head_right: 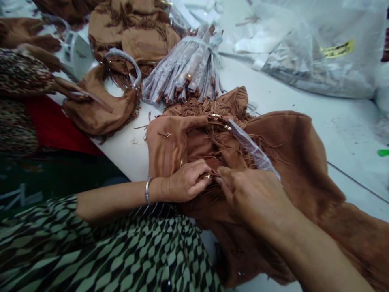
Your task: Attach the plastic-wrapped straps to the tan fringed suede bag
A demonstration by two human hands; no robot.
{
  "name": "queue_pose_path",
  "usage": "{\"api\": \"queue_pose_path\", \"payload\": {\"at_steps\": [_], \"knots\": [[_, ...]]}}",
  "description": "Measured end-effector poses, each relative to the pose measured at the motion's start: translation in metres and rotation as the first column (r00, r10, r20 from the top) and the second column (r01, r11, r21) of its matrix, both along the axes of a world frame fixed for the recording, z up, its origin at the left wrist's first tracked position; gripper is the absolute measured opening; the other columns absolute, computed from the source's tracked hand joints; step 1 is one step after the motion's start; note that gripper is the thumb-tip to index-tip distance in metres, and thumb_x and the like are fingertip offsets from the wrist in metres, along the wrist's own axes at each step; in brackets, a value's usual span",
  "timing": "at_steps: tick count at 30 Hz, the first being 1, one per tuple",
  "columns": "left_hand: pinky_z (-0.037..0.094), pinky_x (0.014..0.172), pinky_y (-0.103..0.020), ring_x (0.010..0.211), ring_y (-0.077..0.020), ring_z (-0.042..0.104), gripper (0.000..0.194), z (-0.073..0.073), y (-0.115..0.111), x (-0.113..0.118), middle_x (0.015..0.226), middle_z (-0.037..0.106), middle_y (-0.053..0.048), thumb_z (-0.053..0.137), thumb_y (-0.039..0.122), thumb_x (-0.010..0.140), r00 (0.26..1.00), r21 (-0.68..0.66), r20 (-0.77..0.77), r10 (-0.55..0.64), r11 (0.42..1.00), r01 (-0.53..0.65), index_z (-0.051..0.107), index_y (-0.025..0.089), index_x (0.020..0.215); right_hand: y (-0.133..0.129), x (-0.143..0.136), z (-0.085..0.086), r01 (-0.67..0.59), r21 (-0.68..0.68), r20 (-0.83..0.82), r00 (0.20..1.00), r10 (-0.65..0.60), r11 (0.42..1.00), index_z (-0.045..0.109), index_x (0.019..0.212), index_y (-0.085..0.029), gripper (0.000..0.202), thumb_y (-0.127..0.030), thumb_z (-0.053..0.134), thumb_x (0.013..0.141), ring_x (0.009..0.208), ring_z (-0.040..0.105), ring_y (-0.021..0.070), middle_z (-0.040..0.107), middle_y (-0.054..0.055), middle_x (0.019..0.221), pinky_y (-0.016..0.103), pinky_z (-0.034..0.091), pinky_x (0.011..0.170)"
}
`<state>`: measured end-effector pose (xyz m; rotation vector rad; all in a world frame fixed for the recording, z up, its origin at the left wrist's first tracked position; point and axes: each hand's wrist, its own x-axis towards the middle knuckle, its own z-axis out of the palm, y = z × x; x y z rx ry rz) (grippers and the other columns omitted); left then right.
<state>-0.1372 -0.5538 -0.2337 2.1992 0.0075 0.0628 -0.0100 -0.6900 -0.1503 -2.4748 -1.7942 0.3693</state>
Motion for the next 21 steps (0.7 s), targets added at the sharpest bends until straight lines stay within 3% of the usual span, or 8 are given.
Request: {"api": "queue_pose_path", "payload": {"at_steps": [3,5,9,12,15,21], "knots": [[0.042,0.074,-0.029,0.077,-0.0157,0.048,0.013,0.001,0.000,0.001,0.084,0.054,-0.006,0.041,0.026,0.087,1.000,-0.047,0.012,-0.009,0.999,0.010,0.049,0.015,0.087,-0.009,0.008,-0.008,-0.092,0.052,-0.108,0.989,0.098,0.994,0.069,0.098,-0.027,0.027,-0.032,0.043,0.091,0.069,0.070,0.0199,0.074,-0.002,0.088,0.029,0.049,0.055],[0.041,0.073,-0.028,0.076,-0.0149,0.048,0.011,0.004,0.001,0.002,0.083,0.053,-0.004,0.044,0.025,0.086,1.000,-0.078,0.009,-0.013,0.997,0.013,0.049,0.014,0.086,-0.013,0.006,-0.010,-0.113,0.093,-0.091,0.988,0.121,0.989,0.068,0.100,-0.025,0.031,-0.031,0.039,0.093,0.070,0.069,0.0177,0.074,-0.002,0.089,0.027,0.048,0.057],[0.040,0.069,-0.026,0.074,-0.0133,0.047,0.017,0.013,0.006,0.005,0.082,0.052,-0.002,0.054,0.030,0.084,0.991,-0.173,-0.134,0.005,0.984,-0.028,0.050,0.014,0.088,-0.018,-0.013,-0.013,-0.135,0.185,0.307,0.949,0.073,0.973,0.068,0.099,-0.014,0.028,-0.022,0.042,0.091,0.050,0.060,0.0183,0.069,0.003,0.065,0.030,0.037,0.048],[0.040,0.067,-0.024,0.074,-0.0121,0.048,0.030,0.019,0.011,0.005,0.082,0.052,0.000,0.053,0.045,0.086,0.979,-0.309,-0.176,-0.100,0.950,0.042,0.052,0.015,0.088,-0.024,-0.025,-0.018,-0.177,0.234,0.473,0.880,0.047,0.956,0.067,0.101,-0.013,0.022,-0.018,0.051,0.087,0.047,0.052,0.0167,0.062,0.001,0.056,0.031,0.032,0.050],[0.039,0.071,-0.024,0.076,-0.0119,0.047,0.032,0.020,0.011,0.002,0.080,0.050,0.000,0.047,0.046,0.090,0.987,-0.303,-0.090,-0.130,0.948,0.098,0.052,0.015,0.082,-0.031,-0.028,-0.024,-0.198,0.257,0.471,0.880,0.056,0.946,0.064,0.108,-0.012,0.025,-0.014,0.054,0.085,0.049,0.051,0.0156,0.061,0.000,0.057,0.031,0.033,0.052],[0.037,0.069,-0.025,0.072,-0.0121,0.044,0.027,0.015,0.003,-0.001,0.075,0.046,0.000,0.056,0.040,0.085,1.000,-0.219,-0.014,-0.018,0.976,0.015,0.053,0.014,0.078,-0.031,-0.026,-0.013,-0.119,0.158,0.312,0.948,0.065,0.980,0.062,0.110,-0.012,0.029,-0.019,0.042,0.090,0.051,0.057,0.0174,0.067,0.004,0.066,0.030,0.036,0.050]]}}
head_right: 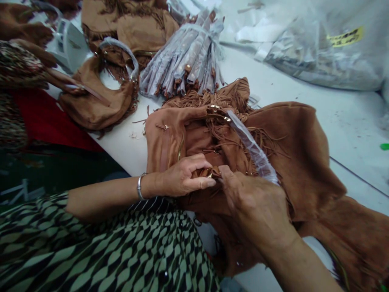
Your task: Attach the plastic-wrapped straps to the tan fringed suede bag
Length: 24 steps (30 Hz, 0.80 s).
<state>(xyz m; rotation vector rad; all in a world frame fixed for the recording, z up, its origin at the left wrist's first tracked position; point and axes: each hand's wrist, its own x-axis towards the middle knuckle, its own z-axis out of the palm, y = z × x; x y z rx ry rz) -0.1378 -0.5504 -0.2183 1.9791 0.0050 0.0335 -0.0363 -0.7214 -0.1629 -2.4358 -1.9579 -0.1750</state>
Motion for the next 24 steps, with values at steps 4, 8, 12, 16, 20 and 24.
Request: {"api": "queue_pose_path", "payload": {"at_steps": [4,8,12,16,20,24], "knots": [[0.036,0.066,-0.024,0.071,-0.0115,0.044,0.026,-0.002,-0.003,0.002,0.075,0.047,0.000,0.061,0.039,0.082,1.000,-0.030,-0.017,0.009,1.000,-0.010,0.054,0.014,0.081,0.003,-0.001,0.007,0.066,-0.070,-0.104,0.992,-0.073,0.995,0.063,0.107,-0.015,0.033,-0.026,0.036,0.093,0.049,0.060,0.0178,0.071,0.005,0.074,0.030,0.035,0.044],[0.035,0.063,-0.023,0.067,-0.0103,0.043,0.036,-0.001,-0.001,0.003,0.073,0.045,0.002,0.058,0.049,0.082,0.997,-0.116,-0.074,-0.012,0.993,0.003,0.050,0.015,0.076,-0.001,0.001,-0.001,0.085,-0.081,-0.227,0.969,-0.102,0.993,0.062,0.110,-0.017,0.030,-0.024,0.039,0.093,0.060,0.066,0.0174,0.073,0.005,0.093,0.028,0.044,0.050],[0.037,0.066,-0.024,0.069,-0.0113,0.044,0.037,0.000,0.000,0.003,0.075,0.046,0.001,0.050,0.050,0.087,0.998,-0.072,-0.068,-0.013,0.997,0.008,0.050,0.015,0.078,-0.007,0.004,-0.011,0.080,-0.025,-0.251,0.964,-0.083,0.997,0.060,0.115,-0.013,0.030,-0.023,0.043,0.092,0.073,0.069,0.0193,0.071,0.007,0.103,0.029,0.050,0.061],[0.037,0.068,-0.026,0.071,-0.0127,0.044,0.035,-0.001,-0.003,0.003,0.076,0.047,-0.001,0.049,0.049,0.088,0.999,0.060,-0.039,0.002,0.998,0.000,0.051,0.014,0.079,-0.008,0.001,-0.013,0.072,-0.027,-0.180,0.981,-0.076,0.997,0.061,0.114,-0.011,0.031,-0.021,0.041,0.093,0.062,0.067,0.0190,0.073,0.007,0.091,0.029,0.048,0.054],[0.037,0.066,-0.027,0.071,-0.0134,0.044,0.036,-0.002,-0.007,0.002,0.077,0.049,-0.002,0.050,0.050,0.087,0.999,0.168,-0.030,0.030,0.986,-0.024,0.051,0.015,0.078,-0.004,-0.003,-0.013,0.106,-0.052,-0.138,0.984,-0.112,0.993,0.062,0.112,-0.012,0.034,-0.023,0.037,0.094,0.054,0.066,0.0187,0.074,0.006,0.084,0.028,0.042,0.045],[0.037,0.066,-0.027,0.072,-0.0138,0.046,0.037,-0.001,-0.009,0.003,0.077,0.051,-0.003,0.051,0.051,0.086,0.995,0.226,-0.043,0.086,0.971,-0.074,0.051,0.015,0.076,0.000,-0.005,-0.022,0.173,0.030,-0.113,0.979,-0.169,0.984,0.066,0.106,-0.012,0.030,-0.023,0.042,0.093,0.048,0.064,0.0169,0.073,0.005,0.070,0.026,0.039,0.041]]}}
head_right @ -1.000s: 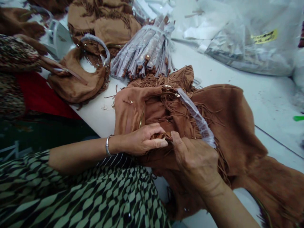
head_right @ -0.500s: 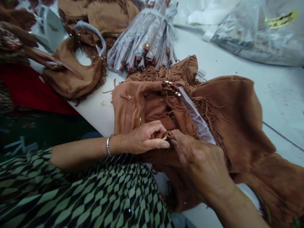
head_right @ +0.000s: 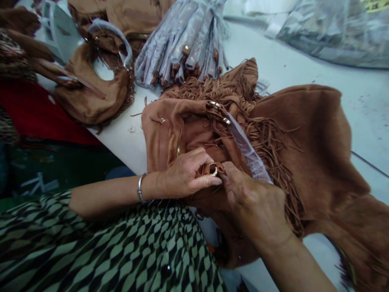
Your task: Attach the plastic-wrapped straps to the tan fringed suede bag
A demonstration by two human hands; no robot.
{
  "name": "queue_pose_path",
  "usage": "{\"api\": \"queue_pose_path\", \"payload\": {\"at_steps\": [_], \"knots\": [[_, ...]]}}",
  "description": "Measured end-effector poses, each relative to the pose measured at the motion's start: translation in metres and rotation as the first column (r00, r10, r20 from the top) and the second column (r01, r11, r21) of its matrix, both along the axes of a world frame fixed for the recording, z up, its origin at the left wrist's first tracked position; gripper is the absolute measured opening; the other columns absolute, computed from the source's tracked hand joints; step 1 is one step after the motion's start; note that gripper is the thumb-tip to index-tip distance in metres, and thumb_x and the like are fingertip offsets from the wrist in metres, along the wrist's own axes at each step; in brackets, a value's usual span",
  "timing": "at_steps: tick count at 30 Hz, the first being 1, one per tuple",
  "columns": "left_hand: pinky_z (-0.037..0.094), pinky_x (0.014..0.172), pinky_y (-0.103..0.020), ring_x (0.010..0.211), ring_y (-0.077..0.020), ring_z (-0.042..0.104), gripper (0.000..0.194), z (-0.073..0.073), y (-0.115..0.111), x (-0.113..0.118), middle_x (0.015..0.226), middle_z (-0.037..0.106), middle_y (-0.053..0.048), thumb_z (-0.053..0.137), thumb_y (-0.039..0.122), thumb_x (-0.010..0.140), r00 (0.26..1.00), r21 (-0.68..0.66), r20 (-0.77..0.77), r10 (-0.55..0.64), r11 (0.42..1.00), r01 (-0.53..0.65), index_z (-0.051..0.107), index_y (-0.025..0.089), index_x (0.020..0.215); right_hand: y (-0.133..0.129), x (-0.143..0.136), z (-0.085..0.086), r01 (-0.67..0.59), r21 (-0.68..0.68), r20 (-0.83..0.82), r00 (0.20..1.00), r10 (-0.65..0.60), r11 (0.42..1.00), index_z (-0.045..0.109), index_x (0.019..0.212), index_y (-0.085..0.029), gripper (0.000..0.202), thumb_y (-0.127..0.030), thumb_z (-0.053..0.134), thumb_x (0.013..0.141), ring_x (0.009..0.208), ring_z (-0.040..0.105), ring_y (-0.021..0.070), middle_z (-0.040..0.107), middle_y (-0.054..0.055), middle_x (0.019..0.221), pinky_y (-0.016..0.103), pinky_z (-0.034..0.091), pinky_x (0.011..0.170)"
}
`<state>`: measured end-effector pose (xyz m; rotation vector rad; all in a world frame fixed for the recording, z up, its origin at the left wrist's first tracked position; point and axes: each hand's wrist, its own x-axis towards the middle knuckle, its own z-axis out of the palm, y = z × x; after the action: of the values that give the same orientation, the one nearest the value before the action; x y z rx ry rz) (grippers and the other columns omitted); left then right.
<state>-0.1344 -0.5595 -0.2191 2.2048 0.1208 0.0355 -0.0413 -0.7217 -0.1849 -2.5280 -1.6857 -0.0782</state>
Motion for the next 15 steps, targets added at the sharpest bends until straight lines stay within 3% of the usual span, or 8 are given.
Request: {"api": "queue_pose_path", "payload": {"at_steps": [3,7,10,15], "knots": [[0.037,0.066,-0.027,0.071,-0.0137,0.046,0.039,0.002,0.001,0.001,0.076,0.051,-0.002,0.050,0.052,0.086,1.000,0.005,0.012,0.004,1.000,-0.004,0.050,0.015,0.075,-0.002,0.000,-0.016,0.010,0.124,-0.050,0.999,-0.004,0.992,0.066,0.103,-0.010,0.025,-0.021,0.047,0.091,0.052,0.066,0.0159,0.074,0.008,0.078,0.023,0.046,0.048],[0.036,0.065,-0.026,0.069,-0.0129,0.045,0.035,0.002,0.004,0.002,0.076,0.050,-0.002,0.048,0.048,0.089,0.994,-0.023,0.027,-0.104,0.994,0.104,0.049,0.015,0.075,-0.007,0.000,-0.033,-0.014,0.211,-0.220,0.974,0.061,0.977,0.061,0.109,-0.010,0.024,-0.015,0.050,0.089,0.075,0.070,0.0172,0.072,0.011,0.098,0.024,0.055,0.068],[0.036,0.065,-0.026,0.069,-0.0130,0.044,0.035,0.001,0.006,0.003,0.076,0.050,-0.003,0.046,0.046,0.090,0.987,-0.051,0.053,-0.151,0.987,0.154,0.048,0.015,0.075,-0.008,0.004,-0.033,0.007,0.228,-0.283,0.957,0.059,0.974,0.061,0.109,-0.010,0.023,-0.015,0.050,0.089,0.080,0.070,0.0173,0.072,0.011,0.100,0.025,0.056,0.073],[0.036,0.064,-0.027,0.067,-0.0128,0.042,0.034,-0.004,0.010,0.006,0.072,0.047,-0.001,0.048,0.046,0.089,0.964,-0.113,0.119,-0.239,0.961,0.252,0.046,0.015,0.074,-0.006,0.018,-0.021,-0.046,0.146,-0.451,0.886,0.107,0.988,0.063,0.105,-0.012,0.024,-0.020,0.045,0.092,0.075,0.070,0.0173,0.073,0.008,0.093,0.026,0.057,0.068]]}}
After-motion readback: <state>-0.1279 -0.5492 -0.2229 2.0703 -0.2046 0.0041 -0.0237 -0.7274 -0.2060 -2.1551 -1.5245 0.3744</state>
